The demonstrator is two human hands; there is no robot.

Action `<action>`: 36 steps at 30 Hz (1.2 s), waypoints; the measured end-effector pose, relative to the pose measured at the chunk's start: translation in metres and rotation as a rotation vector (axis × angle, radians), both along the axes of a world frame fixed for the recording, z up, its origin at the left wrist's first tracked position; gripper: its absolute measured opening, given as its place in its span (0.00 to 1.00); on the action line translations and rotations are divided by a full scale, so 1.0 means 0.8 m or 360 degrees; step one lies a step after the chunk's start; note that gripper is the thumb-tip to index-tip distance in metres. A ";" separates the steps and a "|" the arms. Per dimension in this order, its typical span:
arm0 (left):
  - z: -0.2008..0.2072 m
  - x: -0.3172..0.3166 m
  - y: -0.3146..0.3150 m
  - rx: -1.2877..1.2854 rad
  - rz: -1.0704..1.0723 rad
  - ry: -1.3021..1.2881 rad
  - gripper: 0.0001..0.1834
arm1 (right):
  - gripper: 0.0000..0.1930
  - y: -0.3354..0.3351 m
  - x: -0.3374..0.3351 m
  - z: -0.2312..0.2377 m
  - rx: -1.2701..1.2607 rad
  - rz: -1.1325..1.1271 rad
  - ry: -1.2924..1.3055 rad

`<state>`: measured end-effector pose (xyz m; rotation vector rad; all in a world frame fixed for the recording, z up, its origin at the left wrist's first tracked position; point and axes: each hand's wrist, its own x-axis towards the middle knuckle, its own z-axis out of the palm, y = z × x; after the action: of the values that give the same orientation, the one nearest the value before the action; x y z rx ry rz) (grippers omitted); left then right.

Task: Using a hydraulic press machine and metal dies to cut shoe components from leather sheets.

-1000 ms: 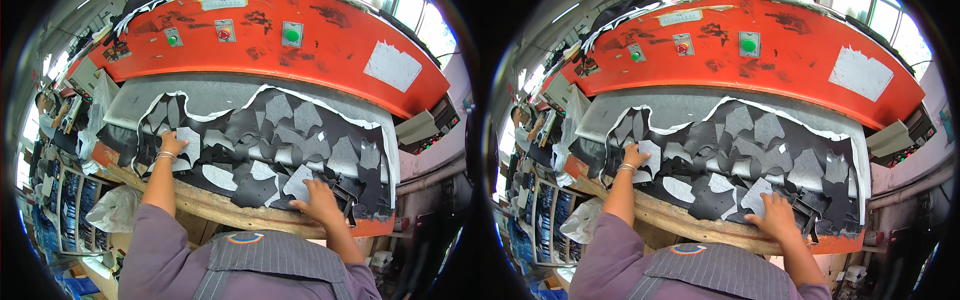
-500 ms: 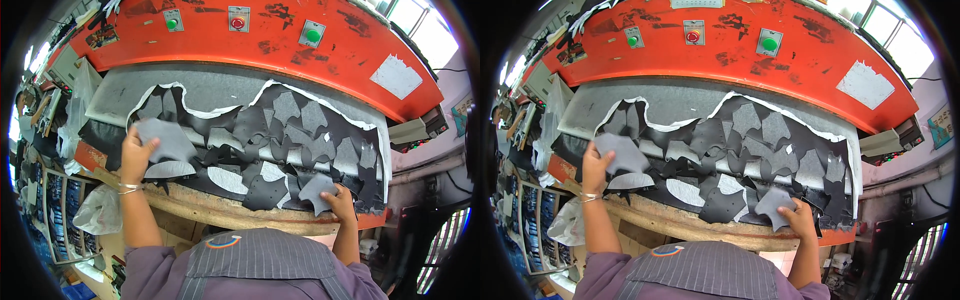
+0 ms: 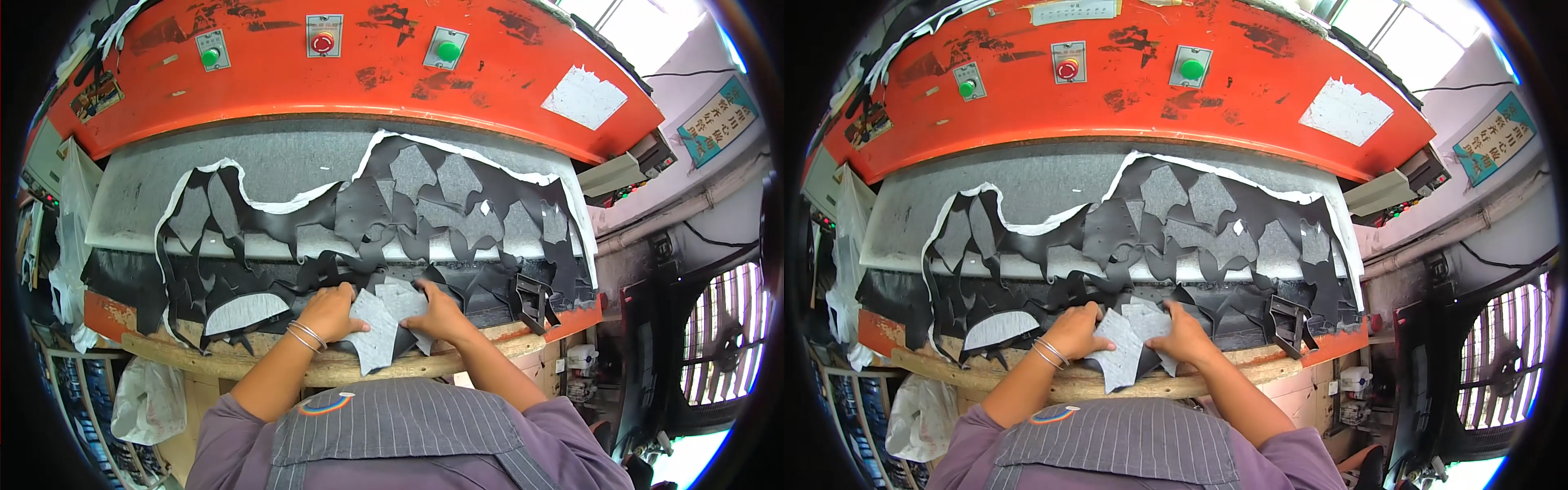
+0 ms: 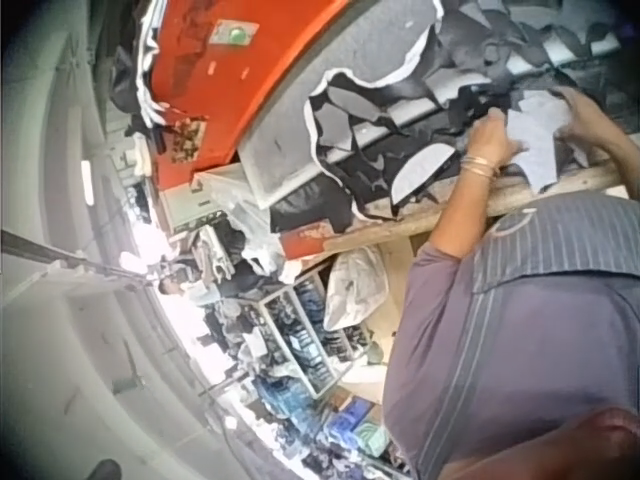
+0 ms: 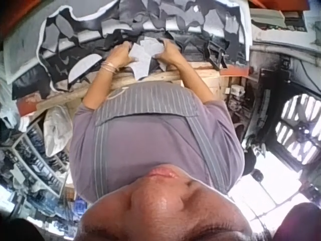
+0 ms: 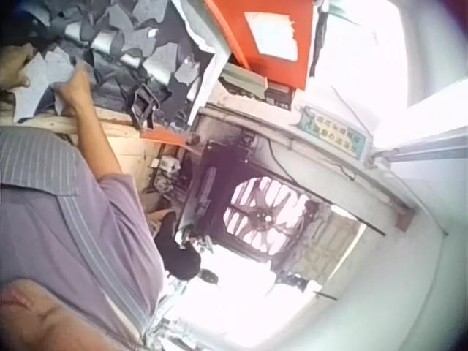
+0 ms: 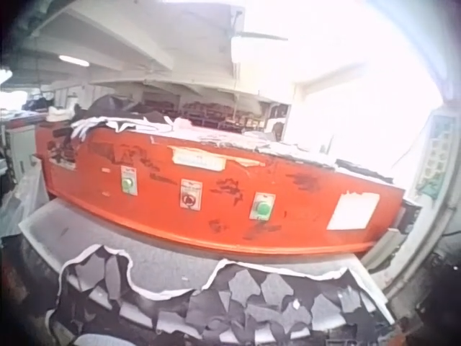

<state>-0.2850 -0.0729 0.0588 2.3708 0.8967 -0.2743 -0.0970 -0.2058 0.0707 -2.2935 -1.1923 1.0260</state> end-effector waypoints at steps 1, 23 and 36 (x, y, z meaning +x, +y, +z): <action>-0.001 -0.004 0.004 -0.0213 -0.0020 0.0033 0.36 | 0.36 0.000 0.000 -0.001 -0.0038 0.0023 0.0039; -0.041 -0.004 -0.048 -0.0681 0.0153 -0.0784 0.28 | 0.41 0.181 0.041 -0.002 0.1161 -0.0170 0.0155; -0.054 0.086 -0.095 0.0179 0.0948 -0.0612 0.22 | 0.31 -0.039 0.080 -0.028 0.0275 0.0400 0.0516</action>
<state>-0.2159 -0.1487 0.0155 2.0267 1.3814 0.4594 -0.0331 -0.2368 0.0483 -1.7949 -1.3897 1.2698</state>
